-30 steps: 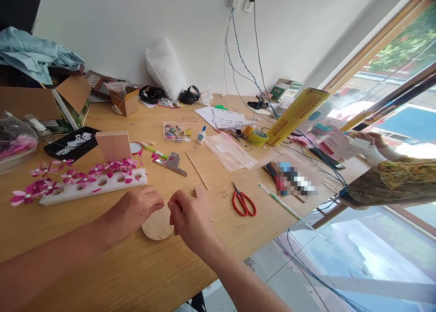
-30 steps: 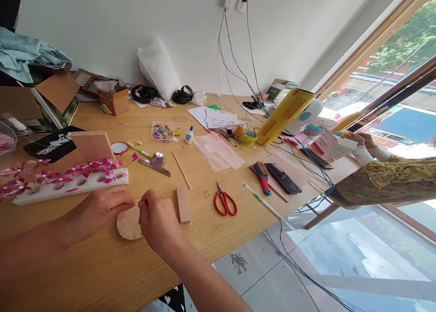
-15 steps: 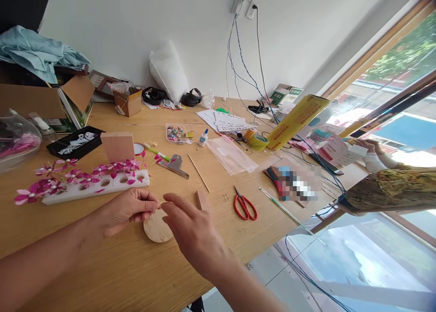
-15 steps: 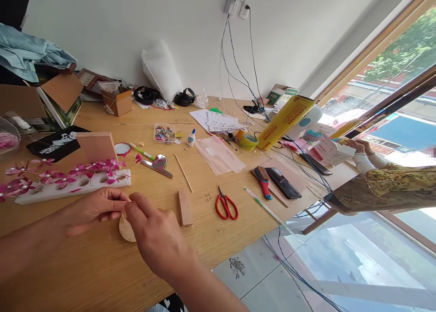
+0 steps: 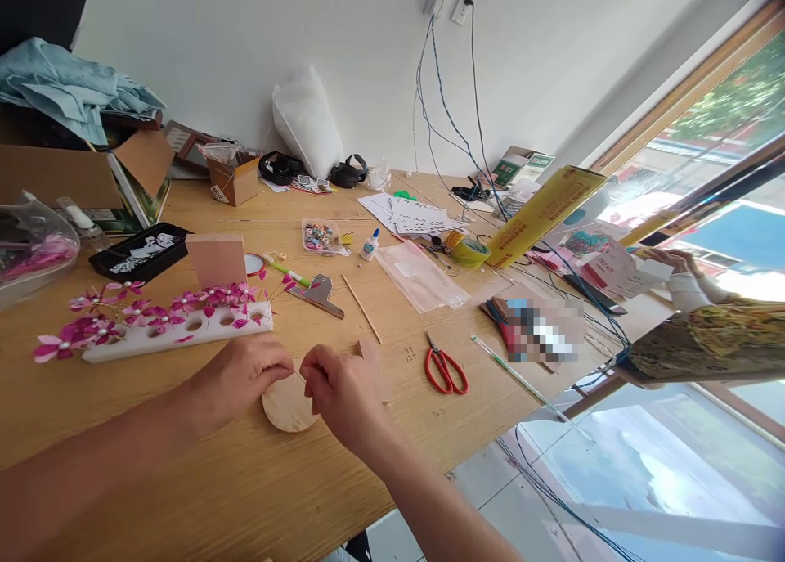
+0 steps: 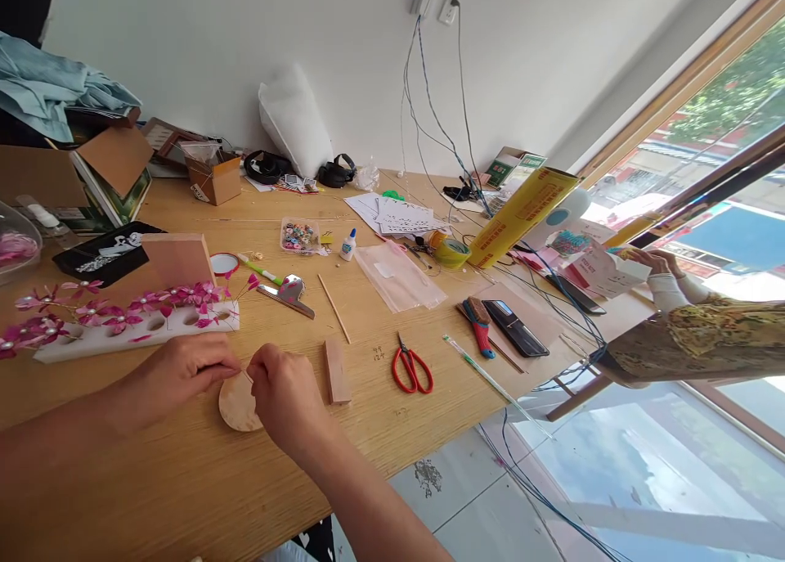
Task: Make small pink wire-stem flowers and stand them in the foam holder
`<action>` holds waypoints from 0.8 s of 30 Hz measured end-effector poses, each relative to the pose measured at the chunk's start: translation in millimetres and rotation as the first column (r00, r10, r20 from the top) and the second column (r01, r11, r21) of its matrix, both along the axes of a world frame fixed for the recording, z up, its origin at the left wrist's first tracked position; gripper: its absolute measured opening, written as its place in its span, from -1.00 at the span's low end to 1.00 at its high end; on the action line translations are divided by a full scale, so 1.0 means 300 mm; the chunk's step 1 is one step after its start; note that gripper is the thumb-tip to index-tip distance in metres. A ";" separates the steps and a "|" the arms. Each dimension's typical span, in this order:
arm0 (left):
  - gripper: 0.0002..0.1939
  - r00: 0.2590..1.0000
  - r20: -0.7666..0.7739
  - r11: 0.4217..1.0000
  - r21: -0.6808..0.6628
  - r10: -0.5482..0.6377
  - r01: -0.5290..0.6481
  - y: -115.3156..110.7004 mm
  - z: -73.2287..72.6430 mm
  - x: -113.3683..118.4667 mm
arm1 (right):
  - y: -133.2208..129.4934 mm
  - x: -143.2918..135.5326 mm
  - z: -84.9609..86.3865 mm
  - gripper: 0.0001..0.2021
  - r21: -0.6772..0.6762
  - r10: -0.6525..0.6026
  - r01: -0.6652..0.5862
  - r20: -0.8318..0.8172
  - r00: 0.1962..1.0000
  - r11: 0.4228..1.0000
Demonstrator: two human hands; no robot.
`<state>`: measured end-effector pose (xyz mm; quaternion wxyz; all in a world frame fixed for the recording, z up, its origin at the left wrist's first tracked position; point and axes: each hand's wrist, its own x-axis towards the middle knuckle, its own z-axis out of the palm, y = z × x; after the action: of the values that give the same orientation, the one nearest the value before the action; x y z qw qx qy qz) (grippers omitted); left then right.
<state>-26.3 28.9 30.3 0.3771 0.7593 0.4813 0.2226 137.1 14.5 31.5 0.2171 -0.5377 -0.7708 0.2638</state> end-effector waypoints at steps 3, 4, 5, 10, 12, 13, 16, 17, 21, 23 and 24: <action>-0.74 0.995 -0.090 0.973 0.220 -0.048 0.067 -0.006 -0.005 0.001 | 0.029 -0.001 0.014 -0.78 -0.213 -0.034 0.023 -0.048 0.998 0.977; -0.74 0.997 -0.073 0.979 0.201 -0.032 0.046 -0.006 -0.004 0.001 | 0.038 0.004 0.016 -0.78 -0.243 -0.028 0.014 -0.057 0.998 0.970; -0.77 1.000 -0.029 0.992 0.129 0.006 -0.002 -0.005 -0.001 0.001 | 0.044 0.012 0.017 -0.78 -0.245 -0.017 0.004 -0.053 0.998 0.970; -0.78 0.960 0.180 0.907 -0.402 0.213 -0.126 0.006 0.009 -0.012 | 0.012 0.053 0.037 -0.92 0.242 -0.069 0.059 0.034 0.997 0.968; -0.76 0.932 0.247 0.861 -0.496 0.263 -0.112 0.007 0.007 -0.021 | -0.021 0.054 0.044 -0.86 0.453 0.031 -0.047 0.044 0.999 0.890; -0.76 0.911 0.287 0.832 -0.546 0.296 -0.098 0.007 0.004 -0.026 | -0.035 0.051 0.042 -0.84 0.502 0.112 -0.136 0.078 0.991 0.854; -0.76 0.853 0.370 0.746 -0.665 0.367 -0.032 0.005 -0.008 -0.038 | -0.049 0.036 0.016 -0.80 0.500 0.262 -0.357 0.252 0.932 0.789; -0.75 0.846 0.376 0.725 -0.688 0.378 -0.018 0.004 -0.011 -0.041 | -0.044 0.033 0.002 -0.80 0.492 0.262 -0.384 0.300 0.917 0.781; -0.71 0.864 0.352 0.706 -0.708 0.360 -0.006 0.003 -0.007 -0.041 | -0.015 0.034 -0.043 -0.78 0.522 0.237 -0.395 0.344 0.909 0.756; -0.71 0.892 0.323 0.736 -0.677 0.317 -0.016 0.001 0.001 -0.038 | -0.012 0.032 -0.049 -0.76 0.503 0.240 -0.363 0.293 0.925 0.784; -0.73 0.912 0.300 0.765 -0.644 0.280 -0.023 0.000 0.004 -0.037 | -0.013 0.028 -0.048 -0.76 0.470 0.238 -0.326 0.238 0.942 0.820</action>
<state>-37.5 28.8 31.6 0.6741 0.4899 0.5062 0.2221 145.4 10.6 17.0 0.2422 -0.3620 -0.8994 0.0365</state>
